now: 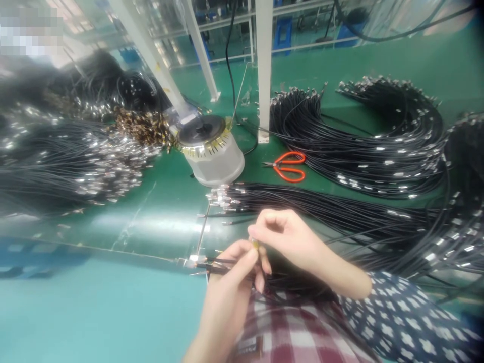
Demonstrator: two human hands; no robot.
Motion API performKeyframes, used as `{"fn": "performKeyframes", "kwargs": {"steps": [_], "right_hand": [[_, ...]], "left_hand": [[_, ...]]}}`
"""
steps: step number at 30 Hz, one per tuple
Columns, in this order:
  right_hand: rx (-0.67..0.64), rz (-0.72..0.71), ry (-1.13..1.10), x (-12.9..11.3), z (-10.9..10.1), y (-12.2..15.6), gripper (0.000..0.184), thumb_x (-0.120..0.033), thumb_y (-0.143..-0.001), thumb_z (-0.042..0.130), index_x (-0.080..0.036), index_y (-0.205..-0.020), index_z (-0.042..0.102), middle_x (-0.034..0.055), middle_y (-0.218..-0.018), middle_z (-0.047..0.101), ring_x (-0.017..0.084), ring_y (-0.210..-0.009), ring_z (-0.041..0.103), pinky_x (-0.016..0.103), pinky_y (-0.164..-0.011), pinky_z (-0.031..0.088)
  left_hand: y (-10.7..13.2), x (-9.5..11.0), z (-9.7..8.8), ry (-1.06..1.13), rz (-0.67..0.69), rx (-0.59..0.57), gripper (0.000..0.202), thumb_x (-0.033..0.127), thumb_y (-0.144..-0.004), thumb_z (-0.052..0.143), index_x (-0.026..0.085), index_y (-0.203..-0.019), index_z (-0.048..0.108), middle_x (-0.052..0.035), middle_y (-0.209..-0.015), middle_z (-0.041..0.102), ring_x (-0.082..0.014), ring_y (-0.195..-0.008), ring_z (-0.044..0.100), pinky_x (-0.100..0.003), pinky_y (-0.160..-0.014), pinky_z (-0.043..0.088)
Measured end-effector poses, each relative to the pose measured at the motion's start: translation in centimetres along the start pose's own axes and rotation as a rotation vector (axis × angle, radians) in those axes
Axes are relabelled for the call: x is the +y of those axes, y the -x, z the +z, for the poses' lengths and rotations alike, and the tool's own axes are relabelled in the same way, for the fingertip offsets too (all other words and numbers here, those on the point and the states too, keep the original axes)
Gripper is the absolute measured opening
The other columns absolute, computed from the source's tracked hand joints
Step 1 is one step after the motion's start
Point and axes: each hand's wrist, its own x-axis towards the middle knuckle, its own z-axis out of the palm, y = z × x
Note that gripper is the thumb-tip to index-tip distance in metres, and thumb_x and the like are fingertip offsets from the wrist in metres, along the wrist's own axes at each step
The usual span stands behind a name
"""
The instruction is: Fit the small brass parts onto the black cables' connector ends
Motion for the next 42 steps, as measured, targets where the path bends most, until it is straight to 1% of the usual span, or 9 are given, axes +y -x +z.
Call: {"fn": "performKeyframes", "kwargs": {"steps": [5,14,19,24,26,29,34,38,42], "right_hand": [[0.022,-0.012,0.026,0.5,0.4,0.1,0.034,-0.036,-0.085,0.064,-0.019,-0.061,0.049,-0.0053,-0.042,0.058,0.011,-0.038,0.057,0.024,-0.051,0.045],[0.147,-0.011,0.157,1.3,0.8,0.8,0.029,-0.041,-0.087,0.061,-0.02,-0.069,0.052,-0.0041,-0.048,0.06,0.014,-0.043,0.061,0.023,-0.045,0.043],[0.151,-0.022,0.173,1.2,0.8,0.7,0.027,-0.037,-0.085,0.063,-0.02,-0.066,0.053,-0.0027,-0.053,0.063,0.014,-0.045,0.061,0.024,-0.046,0.044],[0.086,-0.038,0.051,0.8,0.6,0.2,0.031,-0.036,-0.084,0.065,-0.018,-0.06,0.055,-0.0012,-0.051,0.062,0.013,-0.046,0.06,0.025,-0.05,0.047],[0.016,0.003,-0.073,0.7,0.6,0.1,0.033,-0.04,-0.081,0.066,-0.017,-0.061,0.054,-0.0017,-0.047,0.061,0.014,-0.041,0.06,0.025,-0.047,0.047],[-0.028,0.05,-0.138,0.7,0.5,0.1,0.038,-0.047,-0.078,0.069,-0.017,-0.06,0.054,-0.0026,-0.042,0.059,0.013,-0.038,0.059,0.024,-0.045,0.047],[0.027,0.036,-0.048,0.8,0.4,0.3,0.037,-0.044,-0.082,0.066,-0.016,-0.061,0.055,-0.0024,-0.045,0.061,0.01,-0.041,0.058,0.02,-0.045,0.041],[0.031,0.058,-0.025,1.0,0.5,0.6,0.035,-0.046,-0.083,0.064,-0.018,-0.063,0.055,-0.0017,-0.047,0.062,0.014,-0.043,0.061,0.023,-0.045,0.044],[0.08,0.04,0.026,1.0,0.5,0.5,0.034,-0.043,-0.081,0.067,-0.019,-0.06,0.055,-0.0009,-0.049,0.063,0.014,-0.045,0.061,0.024,-0.047,0.046]], "left_hand": [[-0.3,-0.1,0.0,0.015,-0.022,0.016,0.029,0.033,-0.087,0.061,0.012,-0.068,0.066,-0.0038,-0.059,0.064,-0.0085,-0.043,0.05,-0.02,-0.046,0.035],[-1.0,-0.5,-0.2,0.007,-0.035,0.06,0.025,0.024,-0.076,0.073,0.013,-0.058,0.06,0.0014,-0.052,0.057,-0.0049,-0.042,0.042,-0.017,-0.044,0.029],[-1.1,-0.3,-0.1,-0.008,-0.063,0.096,0.023,0.023,-0.074,0.074,0.013,-0.059,0.06,0.0036,-0.049,0.051,-0.0049,-0.045,0.036,-0.017,-0.045,0.025],[-0.7,0.2,-0.4,-0.004,-0.088,0.025,0.014,0.017,-0.065,0.079,0.013,-0.067,0.066,0.0024,-0.057,0.057,-0.006,-0.05,0.042,-0.018,-0.049,0.031],[-0.5,0.2,-0.5,-0.002,-0.093,-0.002,0.014,0.023,-0.072,0.076,0.013,-0.068,0.067,0.0005,-0.058,0.059,-0.0066,-0.049,0.044,-0.019,-0.049,0.033],[-0.6,-0.1,-0.4,-0.013,-0.054,0.018,0.026,0.033,-0.082,0.068,0.013,-0.065,0.067,-0.0005,-0.055,0.06,-0.0062,-0.044,0.043,-0.019,-0.046,0.03],[-0.8,-0.4,-0.1,-0.066,-0.007,0.044,0.025,0.032,-0.082,0.07,0.013,-0.065,0.067,0.0011,-0.052,0.058,-0.0053,-0.041,0.042,-0.019,-0.044,0.028],[-0.8,-0.2,-0.3,-0.079,-0.01,0.037,0.028,0.029,-0.076,0.075,0.013,-0.058,0.061,0.0009,-0.053,0.057,-0.0052,-0.044,0.04,-0.018,-0.044,0.026],[-0.8,0.0,-0.5,-0.066,-0.063,0.032,0.022,0.024,-0.071,0.078,0.013,-0.061,0.062,0.0016,-0.053,0.056,-0.0062,-0.048,0.04,-0.018,-0.047,0.028]]}}
